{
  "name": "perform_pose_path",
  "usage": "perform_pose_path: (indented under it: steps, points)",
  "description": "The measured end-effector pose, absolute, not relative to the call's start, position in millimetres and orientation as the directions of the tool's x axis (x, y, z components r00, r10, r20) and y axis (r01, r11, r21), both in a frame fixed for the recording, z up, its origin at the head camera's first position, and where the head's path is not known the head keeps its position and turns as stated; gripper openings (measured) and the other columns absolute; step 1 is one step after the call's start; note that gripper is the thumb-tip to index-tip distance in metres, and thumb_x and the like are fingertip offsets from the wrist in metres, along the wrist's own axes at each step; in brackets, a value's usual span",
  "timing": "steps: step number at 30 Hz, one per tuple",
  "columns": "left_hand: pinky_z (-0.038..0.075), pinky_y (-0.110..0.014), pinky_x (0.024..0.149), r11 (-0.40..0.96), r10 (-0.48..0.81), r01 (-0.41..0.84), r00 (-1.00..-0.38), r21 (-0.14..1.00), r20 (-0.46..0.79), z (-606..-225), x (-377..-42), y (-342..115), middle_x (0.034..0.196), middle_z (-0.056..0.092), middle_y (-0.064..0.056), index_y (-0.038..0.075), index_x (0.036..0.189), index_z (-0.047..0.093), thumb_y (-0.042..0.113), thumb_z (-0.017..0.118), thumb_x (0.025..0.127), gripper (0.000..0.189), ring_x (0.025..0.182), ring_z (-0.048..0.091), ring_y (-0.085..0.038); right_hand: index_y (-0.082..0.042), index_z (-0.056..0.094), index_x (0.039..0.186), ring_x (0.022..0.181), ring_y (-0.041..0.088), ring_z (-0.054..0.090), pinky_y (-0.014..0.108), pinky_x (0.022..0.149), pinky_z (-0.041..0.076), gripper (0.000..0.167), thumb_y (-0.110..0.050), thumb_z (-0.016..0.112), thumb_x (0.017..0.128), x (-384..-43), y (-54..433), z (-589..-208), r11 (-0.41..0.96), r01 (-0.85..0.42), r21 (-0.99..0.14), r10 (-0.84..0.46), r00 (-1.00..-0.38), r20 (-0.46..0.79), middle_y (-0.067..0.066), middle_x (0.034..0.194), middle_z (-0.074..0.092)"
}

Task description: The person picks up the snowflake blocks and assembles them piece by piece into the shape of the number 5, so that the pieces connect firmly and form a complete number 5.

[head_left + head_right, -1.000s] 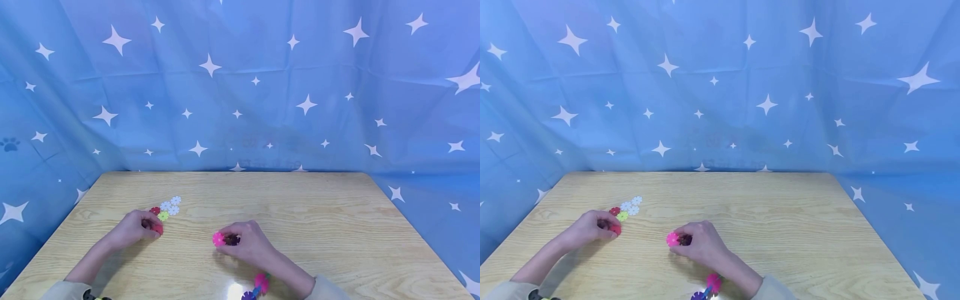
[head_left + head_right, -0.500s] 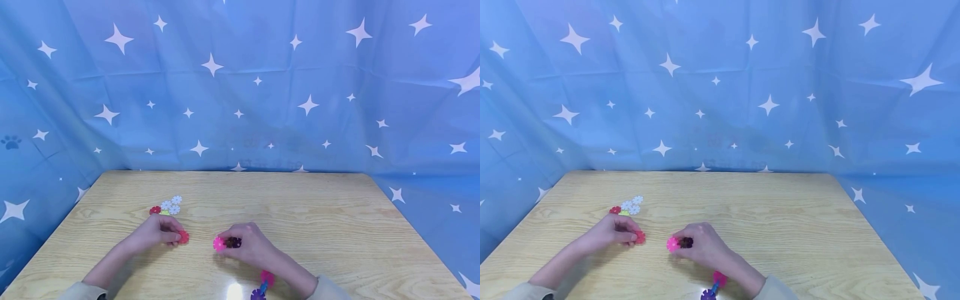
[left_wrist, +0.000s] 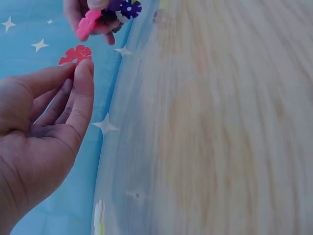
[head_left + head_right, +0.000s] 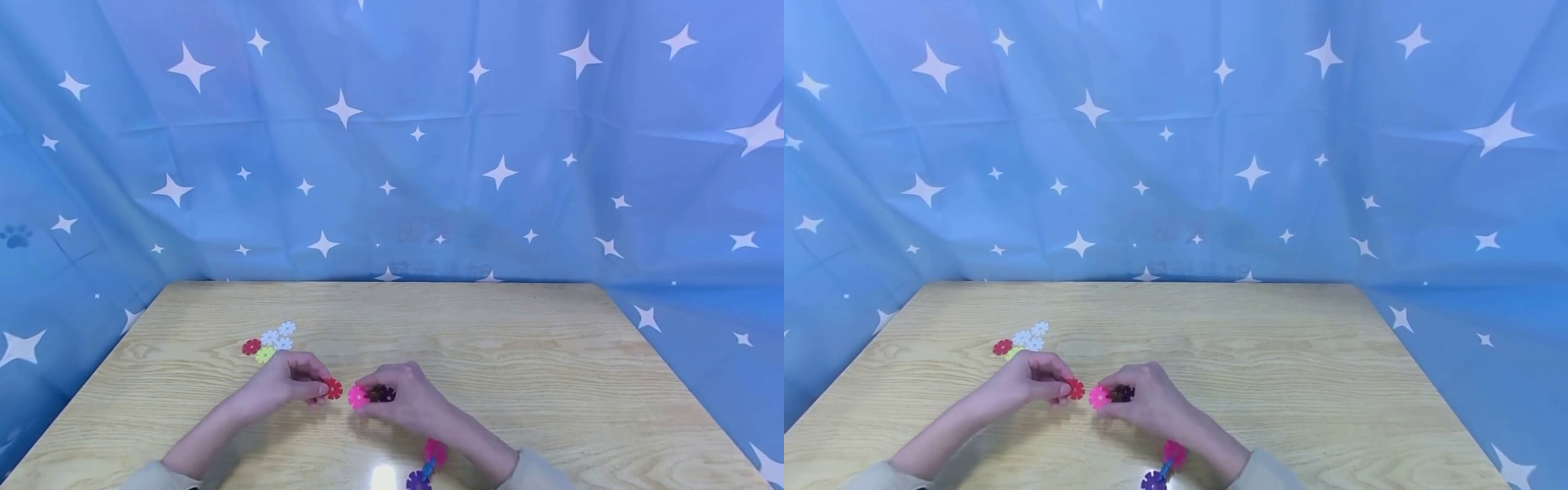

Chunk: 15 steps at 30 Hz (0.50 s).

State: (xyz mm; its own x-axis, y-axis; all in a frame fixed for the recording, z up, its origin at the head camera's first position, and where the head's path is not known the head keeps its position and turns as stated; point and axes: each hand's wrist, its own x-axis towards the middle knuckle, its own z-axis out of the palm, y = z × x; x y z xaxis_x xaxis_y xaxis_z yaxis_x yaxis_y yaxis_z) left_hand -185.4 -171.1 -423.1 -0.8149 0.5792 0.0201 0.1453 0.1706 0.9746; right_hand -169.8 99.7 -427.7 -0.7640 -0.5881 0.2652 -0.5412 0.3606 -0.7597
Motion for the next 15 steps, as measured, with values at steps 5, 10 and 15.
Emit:
perform_pose_path:
  steps: [5, 10, 15]
  points:
    - [0.062, -0.033, 0.072, 0.168, 0.575, 0.148, -0.818, 0.975, 0.025, -422.4, -185.6, -163.7, 0.098, 0.074, -0.020, -0.007, 0.103, 0.069, -0.002, 0.069, 0.093, 0.011, 0.080, 0.072, -0.026, -0.006, 0.078, 0.113, 0.078, -0.001, 0.063, 0.020, 0.065, 0.056, 0.035, -0.012, 0.088, 0.081, -174.4, 102.3, -428.7, 0.336, -0.565, -0.754, -0.608, -0.741, 0.285, -0.004, 0.096, 0.075]
    - [0.062, -0.033, 0.070, 0.187, 0.567, 0.173, -0.823, 0.967, 0.038, -424.5, -187.1, -158.1, 0.096, 0.074, -0.017, -0.004, 0.102, 0.071, -0.001, 0.069, 0.093, 0.009, 0.078, 0.071, -0.026, -0.007, 0.079, 0.112, 0.077, 0.000, 0.062, 0.018, 0.065, 0.054, 0.031, -0.011, 0.087, 0.082, -177.8, 103.3, -430.6, 0.325, -0.686, -0.651, -0.655, -0.660, 0.368, -0.002, 0.094, 0.075]
    - [0.061, -0.031, 0.069, 0.196, 0.567, 0.198, -0.822, 0.960, 0.054, -426.9, -189.1, -154.6, 0.092, 0.073, -0.017, -0.003, 0.102, 0.073, -0.001, 0.070, 0.091, 0.011, 0.075, 0.069, -0.022, -0.008, 0.078, 0.113, 0.085, 0.003, 0.064, 0.020, 0.077, 0.053, 0.032, -0.015, 0.087, 0.083, -179.7, 104.6, -432.1, 0.348, -0.738, -0.578, -0.670, -0.627, 0.397, -0.002, 0.096, 0.075]
